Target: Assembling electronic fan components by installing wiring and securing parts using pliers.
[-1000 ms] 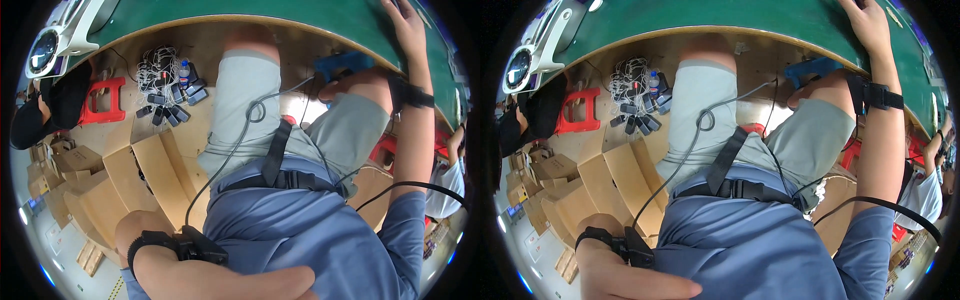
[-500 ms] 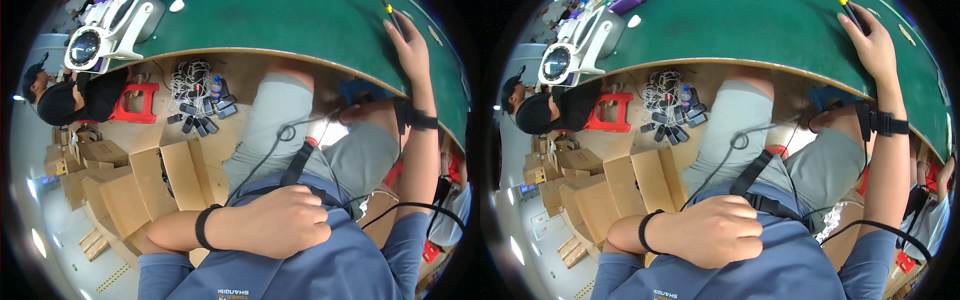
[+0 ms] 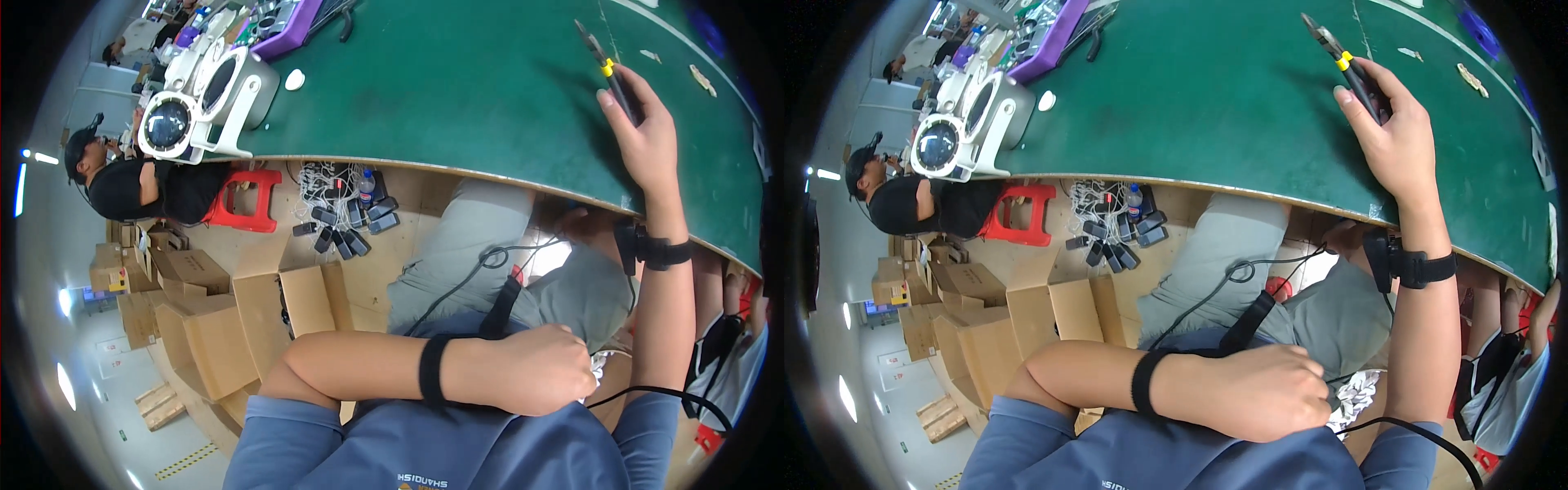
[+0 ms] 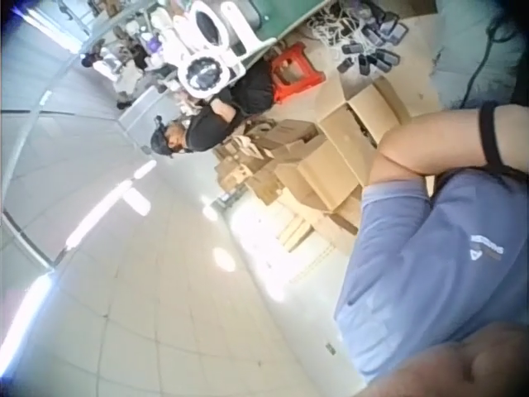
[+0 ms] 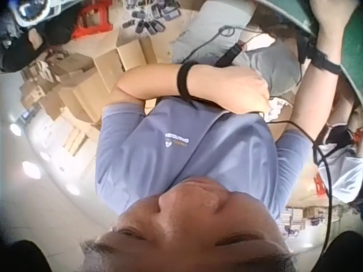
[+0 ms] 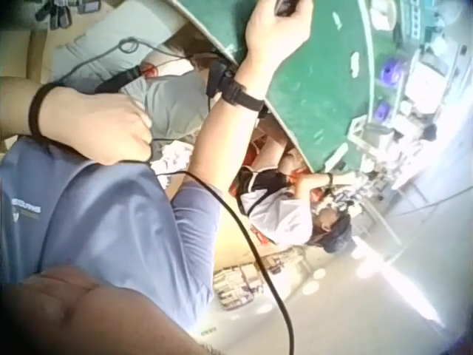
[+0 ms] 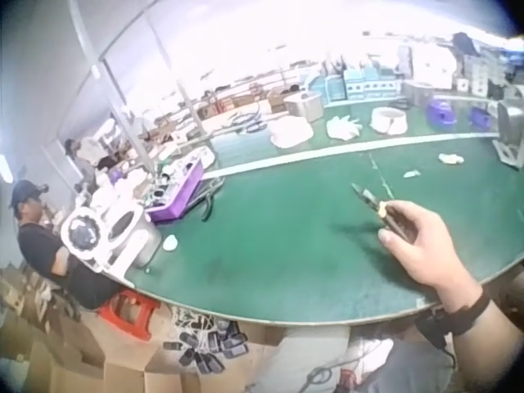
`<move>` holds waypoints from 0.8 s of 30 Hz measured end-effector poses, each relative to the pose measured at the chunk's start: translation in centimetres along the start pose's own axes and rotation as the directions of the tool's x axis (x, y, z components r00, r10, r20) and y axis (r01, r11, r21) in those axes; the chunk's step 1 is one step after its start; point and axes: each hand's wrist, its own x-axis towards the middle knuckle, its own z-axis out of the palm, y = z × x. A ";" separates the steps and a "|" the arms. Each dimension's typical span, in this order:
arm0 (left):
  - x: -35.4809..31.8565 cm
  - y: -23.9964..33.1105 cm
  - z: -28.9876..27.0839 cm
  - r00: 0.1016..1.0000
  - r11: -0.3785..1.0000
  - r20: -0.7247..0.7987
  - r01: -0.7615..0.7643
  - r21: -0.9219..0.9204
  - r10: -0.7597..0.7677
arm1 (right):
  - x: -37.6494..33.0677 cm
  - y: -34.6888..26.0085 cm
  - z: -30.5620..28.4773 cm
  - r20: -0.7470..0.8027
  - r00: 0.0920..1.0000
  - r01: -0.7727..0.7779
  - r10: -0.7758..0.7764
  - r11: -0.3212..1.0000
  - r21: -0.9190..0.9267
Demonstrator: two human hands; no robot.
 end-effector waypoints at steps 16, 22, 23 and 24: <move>6.8 -6.5 -24.7 0.854 0.969 -0.518 -0.169 -0.182 0.051 | 0.6 4.0 -1.9 -0.173 0.950 -0.203 0.260 0.935 0.293; 7.4 -18.8 -32.7 0.556 0.742 -0.704 -0.215 -0.635 -0.441 | 1.2 3.7 -0.8 -0.130 0.960 -0.201 0.247 0.936 0.288; 7.1 -20.0 -32.3 0.548 0.733 -0.704 -0.223 -0.643 -0.451 | 1.2 3.7 -0.8 -0.110 0.959 -0.221 0.262 0.931 0.291; 7.1 -20.9 -31.7 0.556 0.679 -0.678 -0.253 -0.689 -0.481 | 1.2 4.4 -1.2 -0.091 0.960 -0.222 0.263 0.922 0.316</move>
